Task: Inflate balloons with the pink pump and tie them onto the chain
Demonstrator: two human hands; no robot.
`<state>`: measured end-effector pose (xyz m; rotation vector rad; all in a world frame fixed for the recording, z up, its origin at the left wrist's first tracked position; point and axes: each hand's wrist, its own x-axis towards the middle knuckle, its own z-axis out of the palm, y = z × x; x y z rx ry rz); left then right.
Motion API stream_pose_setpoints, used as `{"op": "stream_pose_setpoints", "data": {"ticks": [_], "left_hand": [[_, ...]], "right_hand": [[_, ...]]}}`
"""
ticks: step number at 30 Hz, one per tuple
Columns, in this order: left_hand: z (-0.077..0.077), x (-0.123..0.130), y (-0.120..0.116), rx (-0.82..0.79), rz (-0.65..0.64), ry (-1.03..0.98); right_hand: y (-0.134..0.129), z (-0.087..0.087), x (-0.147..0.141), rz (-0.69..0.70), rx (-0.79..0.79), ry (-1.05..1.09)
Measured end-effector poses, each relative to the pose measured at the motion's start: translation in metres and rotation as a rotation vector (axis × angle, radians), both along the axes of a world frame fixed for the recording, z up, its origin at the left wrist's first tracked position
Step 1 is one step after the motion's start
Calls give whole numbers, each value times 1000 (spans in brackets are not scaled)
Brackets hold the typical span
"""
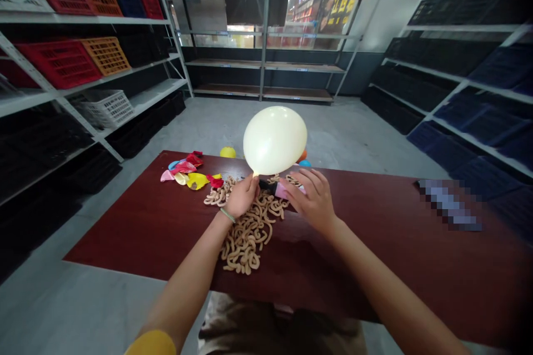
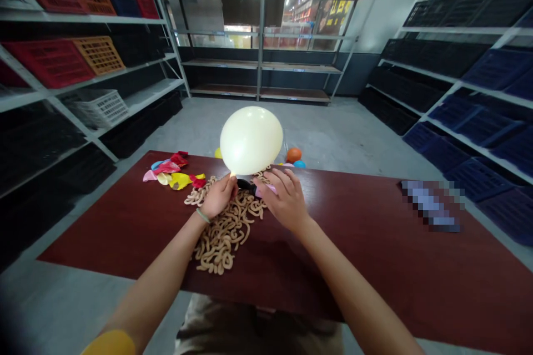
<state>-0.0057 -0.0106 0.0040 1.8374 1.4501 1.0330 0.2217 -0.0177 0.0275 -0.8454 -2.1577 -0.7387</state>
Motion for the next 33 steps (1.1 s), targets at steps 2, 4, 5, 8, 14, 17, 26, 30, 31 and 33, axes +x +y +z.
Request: {"op": "stream_pose_setpoints", "data": {"ticks": [2,4,5,8,14,17,26,30,31,33], "left_hand": [[1,0,-1,22,-38,28],[0,0,-1,50,-45,59],[0,0,-1,61,-39,74],[-2,0,-1,61,-30,80],[-2,-1,2,-29,-46,-46],[-2,-1,3,-41,-36,-94],[4,0,-3,-23,-79,-219],[5,5,-2,-175,-120,-537],[5,6,-2,-222,-122,-629],[7,7,-2,-292,-120,-771]], "right_hand": [[4,18,-15,31,20,-133],[11,35,-29,89,18,-276],[15,42,-36,124,5,-342],[29,52,-50,193,-65,-459],[54,38,-57,136,-168,-396],[55,33,-58,116,-186,-369],[60,37,-49,172,41,-425],[58,45,-39,176,135,-487],[57,48,-38,174,147,-498],[55,54,-35,173,162,-522]]}}
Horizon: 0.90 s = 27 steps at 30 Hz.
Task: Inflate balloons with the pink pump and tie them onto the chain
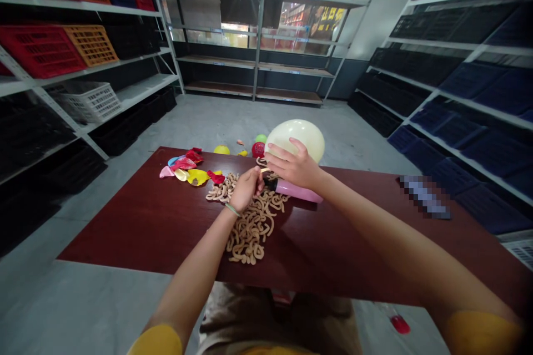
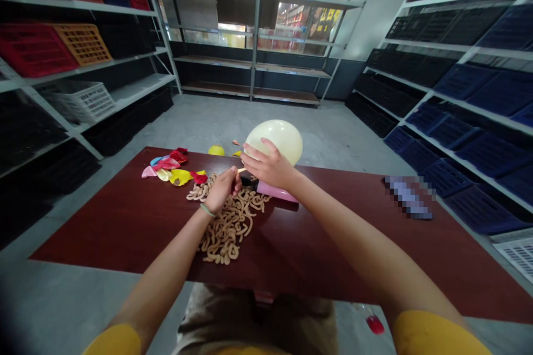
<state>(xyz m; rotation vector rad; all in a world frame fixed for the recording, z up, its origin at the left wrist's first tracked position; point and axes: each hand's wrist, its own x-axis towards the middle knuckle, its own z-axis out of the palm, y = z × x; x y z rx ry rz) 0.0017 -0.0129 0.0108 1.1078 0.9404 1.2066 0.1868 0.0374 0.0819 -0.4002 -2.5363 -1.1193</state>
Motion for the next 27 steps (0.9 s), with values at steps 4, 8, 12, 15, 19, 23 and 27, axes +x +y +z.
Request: {"op": "stream_pose_setpoints", "data": {"ticks": [4,8,12,15,19,23,27], "left_hand": [[6,-2,-2,-68,-30,-136],[9,-7,-1,-93,-60,-124],[7,-9,0,-72,-82,3],[5,-9,1,-28,-89,57],[-2,-11,5,46,26,26],[-10,-15,12,76,156,10],[-14,-14,15,37,199,15]], "right_hand": [[-3,9,4,6,-42,-37],[-7,15,9,-17,-181,-71],[-16,18,12,-46,-337,-68],[-24,16,11,-61,-411,-19],[-39,4,10,-107,-397,59],[-62,-26,12,-88,-298,39],[-86,-64,17,16,-397,-85]]}}
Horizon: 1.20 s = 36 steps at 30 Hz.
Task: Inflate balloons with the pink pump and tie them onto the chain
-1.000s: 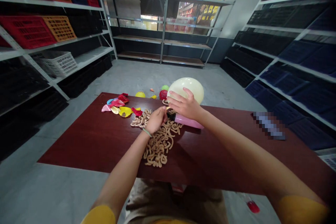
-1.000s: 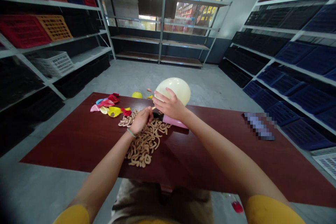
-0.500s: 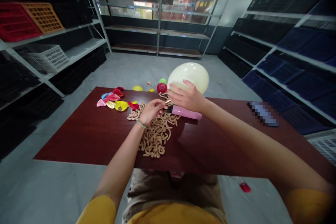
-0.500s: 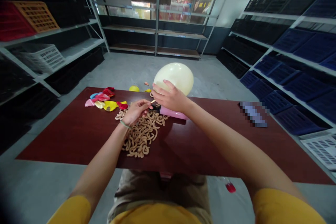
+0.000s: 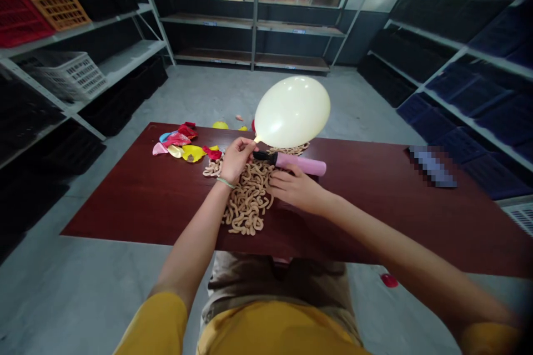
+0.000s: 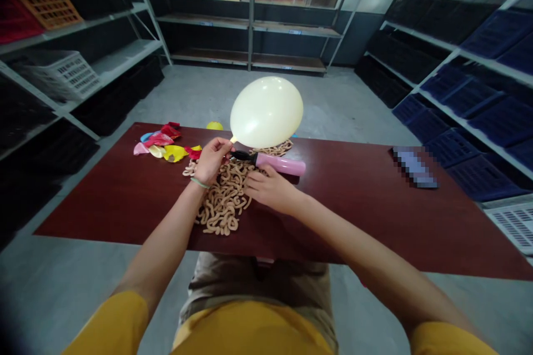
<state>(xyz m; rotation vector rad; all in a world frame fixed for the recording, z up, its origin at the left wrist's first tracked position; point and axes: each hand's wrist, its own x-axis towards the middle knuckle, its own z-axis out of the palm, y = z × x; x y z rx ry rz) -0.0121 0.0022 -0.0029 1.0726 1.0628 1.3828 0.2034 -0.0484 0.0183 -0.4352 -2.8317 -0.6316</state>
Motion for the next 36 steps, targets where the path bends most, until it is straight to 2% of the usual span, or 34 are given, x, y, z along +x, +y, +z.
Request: {"op": "stream_pose_setpoints", "data": {"ticks": [4,6,8,11,15,18,26,31,33,36], "left_hand": [[0,3,-1,-29,15,21],[0,4,-2,-42,8,36],[-1,4,-2,-55,1,53],[-3,4,-2,-77,5,88],[-2,6,-3,-65,31,158],[0,8,-5,-33,72,239],[-5,7,-7,159,114,498],[-2,9,-11,286,243,697],[-1,10,-13,329,327,758],[-1,11,-15,423,438,852]], "right_hand": [[-12,-25,1,31,-27,-26],[-13,-29,-2,46,-33,-29],[-13,-23,-4,34,-83,18],[-8,4,-5,-111,-269,323],[4,60,-1,-324,-600,813],[14,95,0,-356,-782,924],[41,158,-13,-240,-677,992],[78,183,-40,-155,-708,1051],[91,183,-53,-156,-691,1062],[100,170,-70,-212,-628,1053]]}}
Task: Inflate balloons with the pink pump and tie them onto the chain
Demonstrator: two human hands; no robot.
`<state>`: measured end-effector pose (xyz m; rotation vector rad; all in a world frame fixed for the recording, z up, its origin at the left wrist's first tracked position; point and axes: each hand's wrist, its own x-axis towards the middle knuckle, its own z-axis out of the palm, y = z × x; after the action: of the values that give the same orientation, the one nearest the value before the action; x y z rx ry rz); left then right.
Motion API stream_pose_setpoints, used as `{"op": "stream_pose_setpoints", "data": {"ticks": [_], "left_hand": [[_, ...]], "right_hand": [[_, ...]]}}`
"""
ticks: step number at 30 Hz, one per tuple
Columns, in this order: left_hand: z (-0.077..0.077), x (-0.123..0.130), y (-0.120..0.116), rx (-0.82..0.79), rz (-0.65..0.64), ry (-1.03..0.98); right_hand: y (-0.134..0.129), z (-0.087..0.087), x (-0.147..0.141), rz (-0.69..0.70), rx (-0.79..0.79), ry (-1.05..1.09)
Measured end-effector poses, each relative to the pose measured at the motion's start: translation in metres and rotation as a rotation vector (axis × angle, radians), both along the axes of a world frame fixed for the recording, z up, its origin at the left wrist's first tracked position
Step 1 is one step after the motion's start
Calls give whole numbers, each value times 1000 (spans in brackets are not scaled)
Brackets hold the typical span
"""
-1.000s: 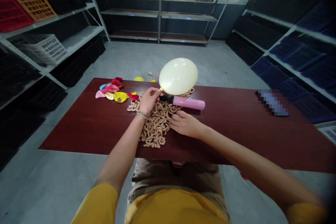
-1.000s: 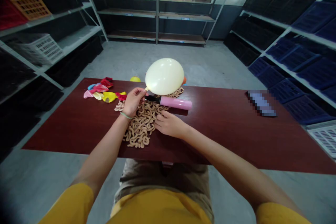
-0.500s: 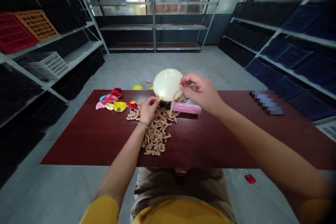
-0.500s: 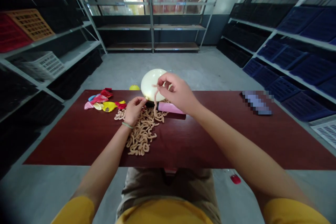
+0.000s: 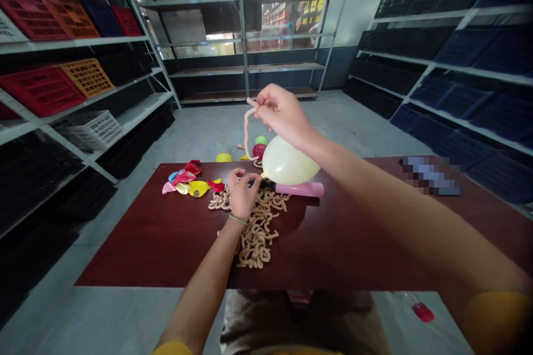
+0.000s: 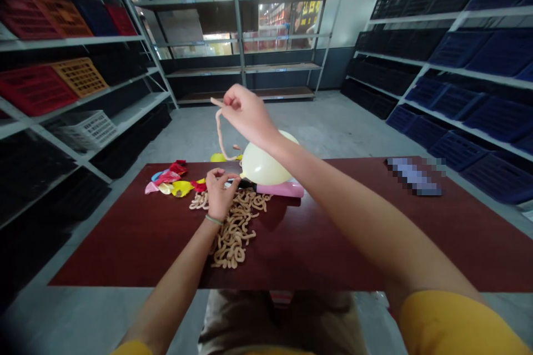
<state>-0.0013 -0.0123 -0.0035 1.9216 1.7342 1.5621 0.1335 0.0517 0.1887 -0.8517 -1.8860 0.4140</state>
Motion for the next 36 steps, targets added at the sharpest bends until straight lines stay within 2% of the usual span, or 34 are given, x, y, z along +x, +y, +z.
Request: {"op": "stream_pose_setpoints", "data": {"ticks": [4,7,10,14,17,19,22,24,27,32,36], "left_hand": [[2,-2,-1,93,81,3],[5,-6,-1,118,79,-49],[8,-10,0,106,26,-97],[7,-14,2,35,-26,-198],[5,-16,6,-43,-29,-371],[4,-16,10,-102,-25,-539],[2,-17,15,-149,-60,-839],[1,-17,17,-131,-86,-955],[2,-17,16,-87,-86,-899],[9,-18,10,-68,-18,-656],[10,-20,9,-92,39,-540]], "right_hand": [[-7,-34,-10,-16,-91,-118],[-20,-58,-10,-7,-211,-166],[-31,-72,-9,30,-331,-139],[-39,-84,-8,162,-468,-4],[-41,-95,-7,226,-530,98],[-42,-103,-6,216,-561,145],[-43,-117,-6,118,-500,146],[-43,-128,-8,14,-415,98],[-39,-145,-16,-95,-377,115],[-23,-171,-34,-154,-525,328],[-13,-180,-48,-190,-640,440]]}}
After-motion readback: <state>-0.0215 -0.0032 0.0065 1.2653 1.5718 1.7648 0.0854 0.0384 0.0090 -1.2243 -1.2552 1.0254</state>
